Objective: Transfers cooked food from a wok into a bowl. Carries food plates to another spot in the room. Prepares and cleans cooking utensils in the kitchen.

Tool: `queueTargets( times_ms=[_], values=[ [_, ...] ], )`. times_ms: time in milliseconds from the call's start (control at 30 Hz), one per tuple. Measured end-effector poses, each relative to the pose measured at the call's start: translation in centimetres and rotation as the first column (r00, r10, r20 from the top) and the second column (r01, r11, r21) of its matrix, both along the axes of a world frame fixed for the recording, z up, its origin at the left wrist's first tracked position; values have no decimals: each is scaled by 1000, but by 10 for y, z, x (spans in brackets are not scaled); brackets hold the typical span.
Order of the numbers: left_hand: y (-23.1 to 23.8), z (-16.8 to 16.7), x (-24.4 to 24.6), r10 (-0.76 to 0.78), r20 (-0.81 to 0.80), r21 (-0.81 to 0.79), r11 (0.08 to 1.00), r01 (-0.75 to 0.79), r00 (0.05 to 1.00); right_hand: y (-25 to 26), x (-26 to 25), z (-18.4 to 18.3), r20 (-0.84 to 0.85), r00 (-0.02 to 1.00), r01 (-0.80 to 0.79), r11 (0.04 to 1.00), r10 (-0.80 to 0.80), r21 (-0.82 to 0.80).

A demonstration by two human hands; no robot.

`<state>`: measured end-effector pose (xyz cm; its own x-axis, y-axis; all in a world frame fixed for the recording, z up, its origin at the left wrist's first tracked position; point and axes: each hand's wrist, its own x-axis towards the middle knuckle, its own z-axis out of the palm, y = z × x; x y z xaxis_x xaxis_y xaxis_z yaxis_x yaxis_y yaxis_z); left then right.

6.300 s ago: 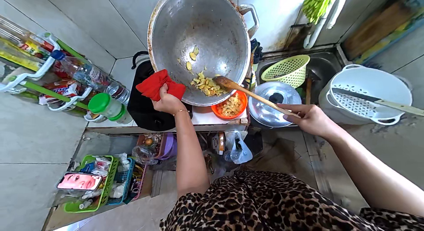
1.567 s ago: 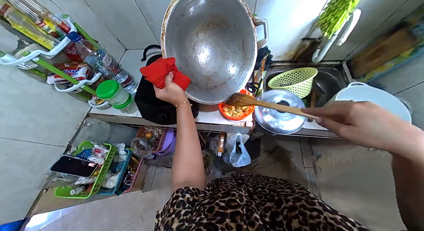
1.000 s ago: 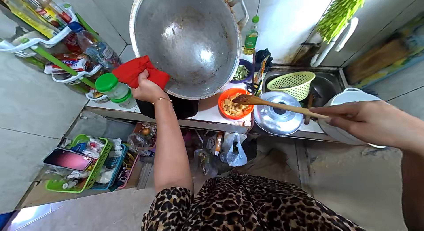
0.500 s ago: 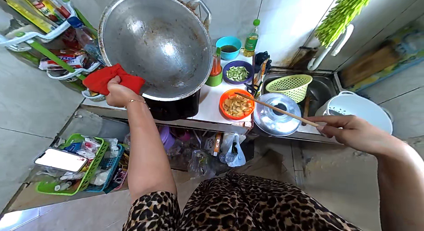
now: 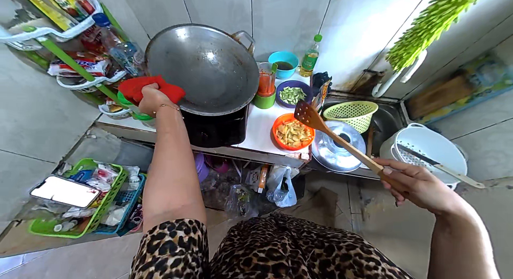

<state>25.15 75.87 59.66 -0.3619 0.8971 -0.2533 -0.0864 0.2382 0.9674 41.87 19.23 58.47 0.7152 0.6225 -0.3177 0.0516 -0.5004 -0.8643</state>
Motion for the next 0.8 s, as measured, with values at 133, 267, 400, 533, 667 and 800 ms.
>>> queueTargets(
  times_ms=[133,267,400,533,667,800],
  values=[
    [11,-1,5,-38,-8,-36,999,37,999,5,-15,-10,63,998,31,999,-32,25],
    [25,-6,11,-80,-35,-88,993,76,996,6,-28,-18,83,995,46,996,-52,70],
    [35,-14,16,-124,-6,-128,984,122,992,12,-41,-23,72,996,54,994,-61,97],
    [35,-10,23,-229,74,-117,965,236,971,21,-49,-29,80,995,54,994,-62,99],
    [29,3,24,-375,114,-131,912,388,920,32,-57,-28,95,991,82,990,-93,112],
    [32,-4,16,-442,67,-171,878,447,895,40,-62,-25,111,987,107,989,-118,98]
  ],
)
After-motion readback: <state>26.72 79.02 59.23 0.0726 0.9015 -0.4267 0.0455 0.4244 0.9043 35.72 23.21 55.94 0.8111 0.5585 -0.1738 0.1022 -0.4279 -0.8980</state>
